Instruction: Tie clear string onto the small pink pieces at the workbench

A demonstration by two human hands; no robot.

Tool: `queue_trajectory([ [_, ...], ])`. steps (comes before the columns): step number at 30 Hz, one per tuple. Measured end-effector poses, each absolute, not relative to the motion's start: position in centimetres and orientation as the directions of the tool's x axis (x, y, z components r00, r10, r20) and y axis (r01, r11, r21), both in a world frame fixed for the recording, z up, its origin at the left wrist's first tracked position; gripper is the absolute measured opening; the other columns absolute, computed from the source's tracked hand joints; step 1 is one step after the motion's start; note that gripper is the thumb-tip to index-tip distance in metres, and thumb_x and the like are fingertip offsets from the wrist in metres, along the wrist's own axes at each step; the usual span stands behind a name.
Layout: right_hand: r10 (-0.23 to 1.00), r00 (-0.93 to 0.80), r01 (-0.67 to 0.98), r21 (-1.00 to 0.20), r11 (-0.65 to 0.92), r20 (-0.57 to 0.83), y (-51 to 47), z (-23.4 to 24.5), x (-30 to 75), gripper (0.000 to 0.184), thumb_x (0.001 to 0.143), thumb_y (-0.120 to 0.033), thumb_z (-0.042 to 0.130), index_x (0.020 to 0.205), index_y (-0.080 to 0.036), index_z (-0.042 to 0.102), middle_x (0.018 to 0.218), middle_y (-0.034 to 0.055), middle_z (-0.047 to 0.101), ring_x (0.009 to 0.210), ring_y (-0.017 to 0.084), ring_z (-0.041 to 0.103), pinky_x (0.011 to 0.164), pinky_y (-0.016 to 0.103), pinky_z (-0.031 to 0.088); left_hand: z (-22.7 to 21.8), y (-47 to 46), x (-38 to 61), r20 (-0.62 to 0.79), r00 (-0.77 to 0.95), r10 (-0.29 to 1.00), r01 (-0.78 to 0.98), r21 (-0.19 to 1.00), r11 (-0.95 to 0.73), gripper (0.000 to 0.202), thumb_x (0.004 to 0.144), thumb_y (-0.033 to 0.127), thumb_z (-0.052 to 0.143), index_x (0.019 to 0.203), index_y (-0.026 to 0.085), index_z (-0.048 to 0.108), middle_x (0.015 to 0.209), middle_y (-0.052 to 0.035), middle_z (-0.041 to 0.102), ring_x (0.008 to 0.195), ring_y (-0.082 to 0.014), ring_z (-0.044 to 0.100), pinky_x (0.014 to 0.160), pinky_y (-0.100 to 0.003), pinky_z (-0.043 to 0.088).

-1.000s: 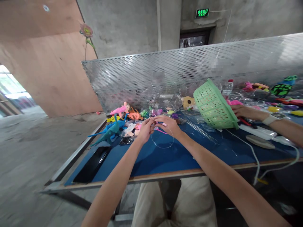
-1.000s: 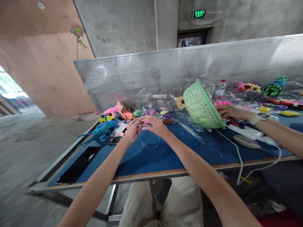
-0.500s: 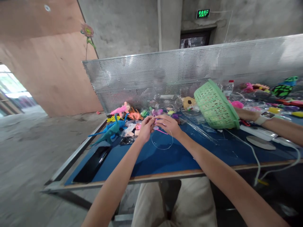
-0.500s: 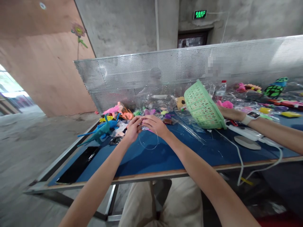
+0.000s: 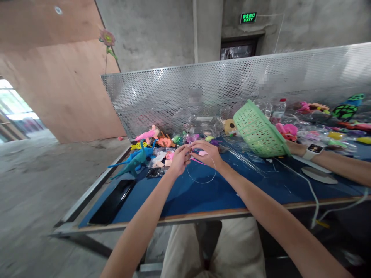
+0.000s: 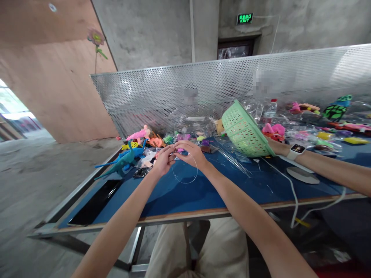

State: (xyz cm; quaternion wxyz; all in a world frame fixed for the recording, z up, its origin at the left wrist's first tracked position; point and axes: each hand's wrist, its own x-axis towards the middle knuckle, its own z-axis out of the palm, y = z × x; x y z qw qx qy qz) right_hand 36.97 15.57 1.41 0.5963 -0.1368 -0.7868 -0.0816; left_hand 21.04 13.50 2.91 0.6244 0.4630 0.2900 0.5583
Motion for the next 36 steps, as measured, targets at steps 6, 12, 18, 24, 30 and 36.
queue_trajectory([
  [6, 0.143, -0.23, 0.303, -0.069, 0.951, 0.963, 15.3, 1.6, 36.9, 0.02, 0.087, -0.021, 0.072, 0.107, -0.024, 0.071, 0.111, 0.0068, 0.074, 0.103, 0.02, 0.071, 0.096, 0.037, 0.057, 2.9, 13.4, 21.2, 0.187, 0.186, 0.964, -0.45, 0.889, -0.086, 0.04, 0.062, 0.033, 0.085, 0.085, 0.018, 0.056, 0.062, 0.0098, 0.04, 0.04, 0.0001, 0.025, 0.038, -0.015, 0.011],
  [12, 0.231, -0.183, 0.3, -0.169, 0.939, 0.956, 15.5, 1.1, 36.6, 0.013, 0.088, -0.026, 0.073, 0.101, -0.023, 0.073, 0.109, 0.0072, 0.075, 0.102, 0.021, 0.072, 0.094, 0.037, 0.058, 2.9, 13.2, 21.5, 0.235, 0.141, 0.962, -0.453, 0.879, -0.148, 0.044, 0.062, 0.041, 0.087, 0.081, 0.018, 0.055, 0.059, 0.0108, 0.033, 0.041, -0.0007, 0.023, 0.037, -0.015, 0.014],
  [18, 0.273, -0.133, 0.26, -0.232, 0.937, 0.953, 15.7, 0.8, 36.1, 0.013, 0.088, -0.029, 0.073, 0.1, -0.024, 0.075, 0.107, 0.0067, 0.076, 0.102, 0.021, 0.072, 0.095, 0.038, 0.057, 2.6, 13.3, 21.8, 0.282, 0.082, 0.956, -0.445, 0.868, -0.218, 0.046, 0.065, 0.048, 0.086, 0.082, 0.019, 0.055, 0.061, 0.0101, 0.036, 0.041, -0.001, 0.024, 0.037, -0.015, 0.017],
  [24, 0.305, -0.122, 0.271, -0.264, 0.926, 0.944, 15.9, 0.5, 35.8, 0.013, 0.09, -0.033, 0.071, 0.098, -0.024, 0.077, 0.107, 0.0062, 0.076, 0.1, 0.02, 0.072, 0.094, 0.036, 0.057, 2.3, 13.4, 21.9, 0.345, 0.027, 0.938, -0.411, 0.86, -0.304, 0.044, 0.07, 0.051, 0.083, 0.084, 0.019, 0.057, 0.062, 0.0094, 0.035, 0.043, -0.0019, 0.025, 0.037, -0.015, 0.021],
  [30, 0.365, -0.121, 0.282, -0.32, 0.904, 0.923, 15.9, 0.6, 35.5, 0.013, 0.091, -0.034, 0.07, 0.094, -0.024, 0.078, 0.104, 0.0057, 0.077, 0.096, 0.02, 0.073, 0.09, 0.034, 0.056, 1.9, 13.7, 21.8, 0.376, -0.034, 0.926, -0.383, 0.851, -0.359, 0.042, 0.071, 0.05, 0.083, 0.088, 0.019, 0.06, 0.069, 0.0075, 0.042, 0.047, -0.0017, 0.031, 0.039, -0.014, 0.024],
  [36, 0.481, -0.079, 0.23, -0.453, 0.861, 0.873, 15.8, 0.6, 35.2, 0.016, 0.088, -0.038, 0.072, 0.09, -0.024, 0.079, 0.103, 0.0063, 0.078, 0.097, 0.023, 0.073, 0.091, 0.037, 0.056, 1.9, 14.0, 21.7, 0.394, -0.051, 0.918, -0.375, 0.844, -0.383, 0.043, 0.07, 0.05, 0.083, 0.087, 0.018, 0.061, 0.067, 0.0068, 0.048, 0.047, -0.0027, 0.033, 0.042, -0.016, 0.028],
])
